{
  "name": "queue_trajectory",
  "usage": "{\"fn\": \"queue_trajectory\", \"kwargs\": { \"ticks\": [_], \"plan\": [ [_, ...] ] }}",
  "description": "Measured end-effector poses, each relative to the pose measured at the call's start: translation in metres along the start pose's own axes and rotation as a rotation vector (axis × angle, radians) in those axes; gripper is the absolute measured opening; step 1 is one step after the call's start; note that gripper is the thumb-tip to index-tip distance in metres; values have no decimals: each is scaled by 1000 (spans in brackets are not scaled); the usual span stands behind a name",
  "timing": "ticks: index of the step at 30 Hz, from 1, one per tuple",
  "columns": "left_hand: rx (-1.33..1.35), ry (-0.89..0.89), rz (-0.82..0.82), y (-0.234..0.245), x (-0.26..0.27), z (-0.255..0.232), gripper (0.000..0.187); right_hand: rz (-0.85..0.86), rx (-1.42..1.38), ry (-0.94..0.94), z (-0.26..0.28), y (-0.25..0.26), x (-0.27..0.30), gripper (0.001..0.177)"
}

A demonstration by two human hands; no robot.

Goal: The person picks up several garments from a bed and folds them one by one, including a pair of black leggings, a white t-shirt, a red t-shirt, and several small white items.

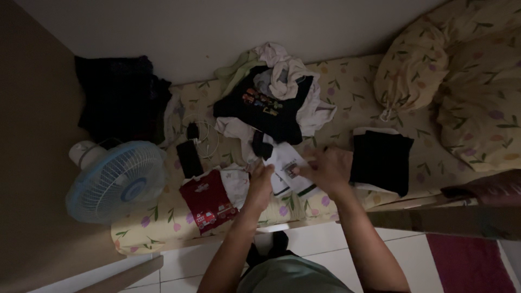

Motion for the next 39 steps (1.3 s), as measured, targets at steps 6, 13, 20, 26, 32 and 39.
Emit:
{"fn": "queue_trajectory", "kwargs": {
  "ticks": [6,13,20,26,32,39],
  "plan": [
    [389,28,2,-22,5,-18,36,-31,-57,-8,-43,-25,-23,48],
    [245,90,83,-30,7,-26,46,165,-547,42,-72,-85,-42,36],
    [169,157,62,-16,-2,-37,50,6,-323,237,-54,-68,-30,36],
    [342,71,179,-13,-5,-43,54,439,-314,-187,-65,-72,2,43],
    [16,23,14,-9,9,-56,59,706,-394,176,-63,-92,8,55],
    [-200,-18,363,-7,22,-21,52,731,-1345,-303,-86,-101,-43,54]
  ]
}}
Point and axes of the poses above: each hand's wrist, its own x-axis away from the middle knuckle, its own y-axis out of the back of the hand, z = x × y, the point moved 7 cm from there along -x, towards the middle knuckle, and after that the axes turned 11 degrees about -y, right-handed, at the moved point
